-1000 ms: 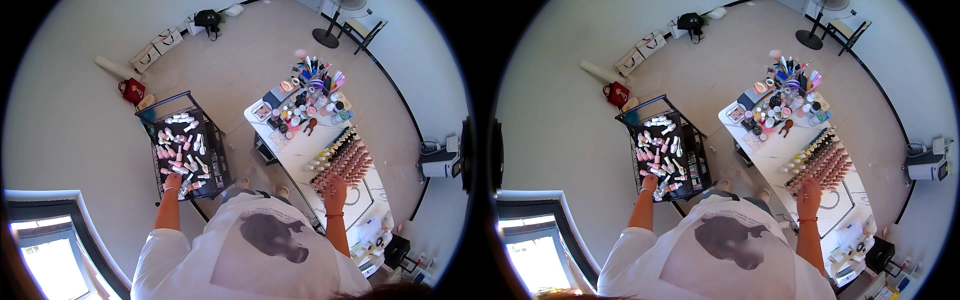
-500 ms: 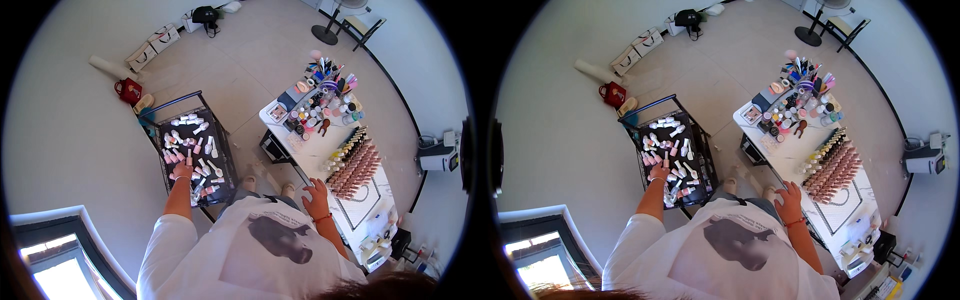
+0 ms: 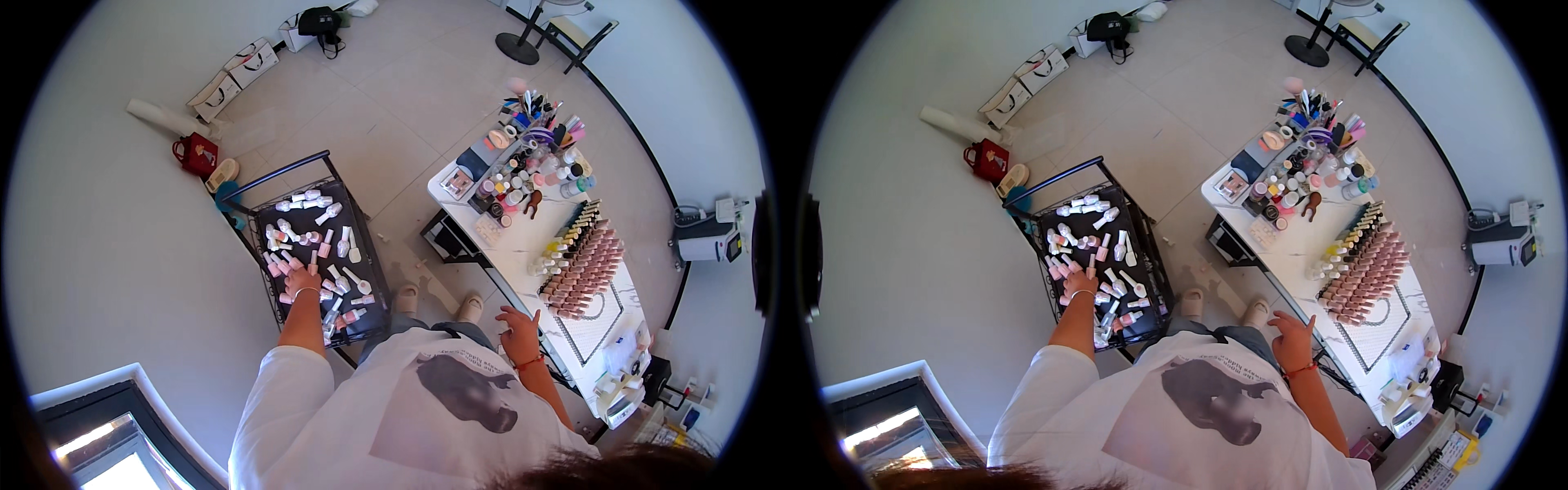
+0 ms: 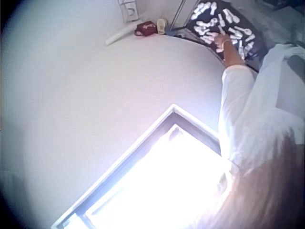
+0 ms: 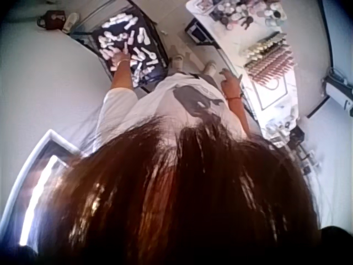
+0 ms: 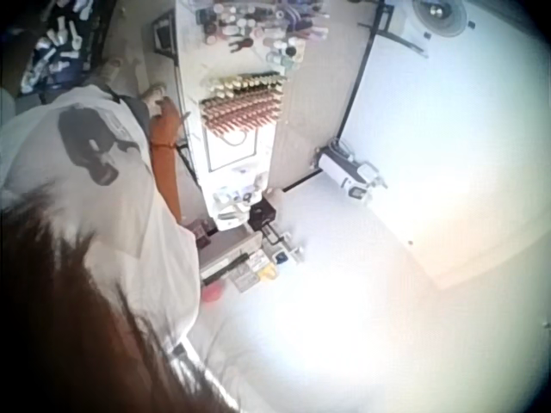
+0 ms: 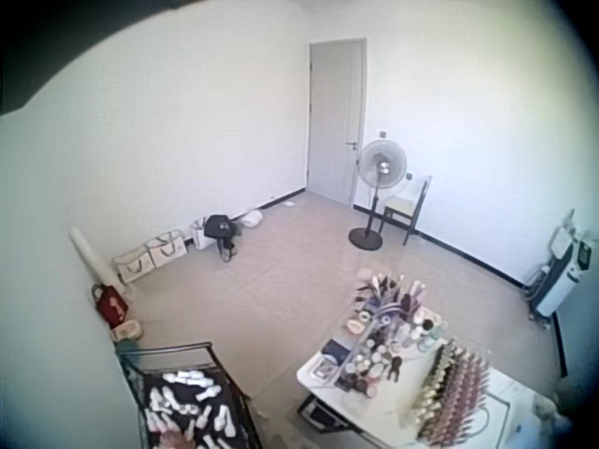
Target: The person repeatedly picks up small bottles from a black rolling cart and places them into a white grid organizer on a table. They handle the bottles one at a time, transferring them from the cart to the organizer.
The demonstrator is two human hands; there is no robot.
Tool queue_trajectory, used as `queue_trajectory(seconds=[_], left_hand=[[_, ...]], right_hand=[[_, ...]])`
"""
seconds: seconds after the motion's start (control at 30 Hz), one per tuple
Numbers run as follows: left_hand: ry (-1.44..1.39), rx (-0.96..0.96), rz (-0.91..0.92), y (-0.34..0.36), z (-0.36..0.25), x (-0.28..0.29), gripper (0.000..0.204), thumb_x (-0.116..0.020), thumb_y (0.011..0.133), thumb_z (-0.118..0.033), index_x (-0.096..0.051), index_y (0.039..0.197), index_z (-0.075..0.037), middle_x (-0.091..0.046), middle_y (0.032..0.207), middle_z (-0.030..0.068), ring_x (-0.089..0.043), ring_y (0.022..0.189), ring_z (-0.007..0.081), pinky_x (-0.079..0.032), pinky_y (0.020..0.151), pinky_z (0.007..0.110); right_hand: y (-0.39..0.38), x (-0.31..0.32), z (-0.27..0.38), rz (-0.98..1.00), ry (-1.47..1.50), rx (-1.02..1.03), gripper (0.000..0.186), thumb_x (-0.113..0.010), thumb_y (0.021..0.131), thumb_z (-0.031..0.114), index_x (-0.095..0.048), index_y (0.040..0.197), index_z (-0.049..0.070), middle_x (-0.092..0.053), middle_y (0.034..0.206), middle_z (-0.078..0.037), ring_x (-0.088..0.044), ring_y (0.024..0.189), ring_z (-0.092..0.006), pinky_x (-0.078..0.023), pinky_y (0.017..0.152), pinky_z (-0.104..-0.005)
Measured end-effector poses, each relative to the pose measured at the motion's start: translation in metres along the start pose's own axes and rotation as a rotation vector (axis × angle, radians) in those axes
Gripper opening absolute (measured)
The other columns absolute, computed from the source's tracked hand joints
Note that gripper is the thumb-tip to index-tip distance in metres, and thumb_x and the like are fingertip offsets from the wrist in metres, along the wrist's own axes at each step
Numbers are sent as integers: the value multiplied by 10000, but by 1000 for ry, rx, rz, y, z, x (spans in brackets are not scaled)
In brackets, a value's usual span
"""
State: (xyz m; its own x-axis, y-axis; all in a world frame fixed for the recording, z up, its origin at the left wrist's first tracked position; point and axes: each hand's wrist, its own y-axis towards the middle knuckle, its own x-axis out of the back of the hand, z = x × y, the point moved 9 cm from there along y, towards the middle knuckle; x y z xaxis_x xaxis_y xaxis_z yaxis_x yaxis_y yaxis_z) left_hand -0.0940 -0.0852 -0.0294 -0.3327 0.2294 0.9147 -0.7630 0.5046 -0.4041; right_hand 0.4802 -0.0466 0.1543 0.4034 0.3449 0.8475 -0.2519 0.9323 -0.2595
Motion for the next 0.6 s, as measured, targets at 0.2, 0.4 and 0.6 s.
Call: queue_trajectory(seconds=[0.2,0.4,0.6], left_hand=[[-294,-371,-189,-22,-4,17,389,-750,764,-347,-709,1015,-53,-658,1066,181,-613,1011,377,-493,876,484],[-693,-832,-15,-141,-66,51,341,-815,723,-250,-663,938,-33,-644,959,163,-606,913,364,-480,836,454],[-692,-1104,179,-229,-115,89,409,-832,712,-267,-684,1048,-88,-647,1050,116,-598,1012,336,-466,892,432]], right_hand=[[20,7,38,-105,-50,86,370,-598,711,-17,-683,1029,155,-622,1316,-65,-567,1226,-292,-121,1129,-725],[68,-23,81,140,2,330,393,-672,745,22,-658,1118,143,-563,1371,-105,-554,1245,-319,-212,1114,-686],[81,-19,210,235,378,711,316,-725,843,152,-631,1137,86,-614,1246,-159,-609,1095,-351,-486,949,-372]])
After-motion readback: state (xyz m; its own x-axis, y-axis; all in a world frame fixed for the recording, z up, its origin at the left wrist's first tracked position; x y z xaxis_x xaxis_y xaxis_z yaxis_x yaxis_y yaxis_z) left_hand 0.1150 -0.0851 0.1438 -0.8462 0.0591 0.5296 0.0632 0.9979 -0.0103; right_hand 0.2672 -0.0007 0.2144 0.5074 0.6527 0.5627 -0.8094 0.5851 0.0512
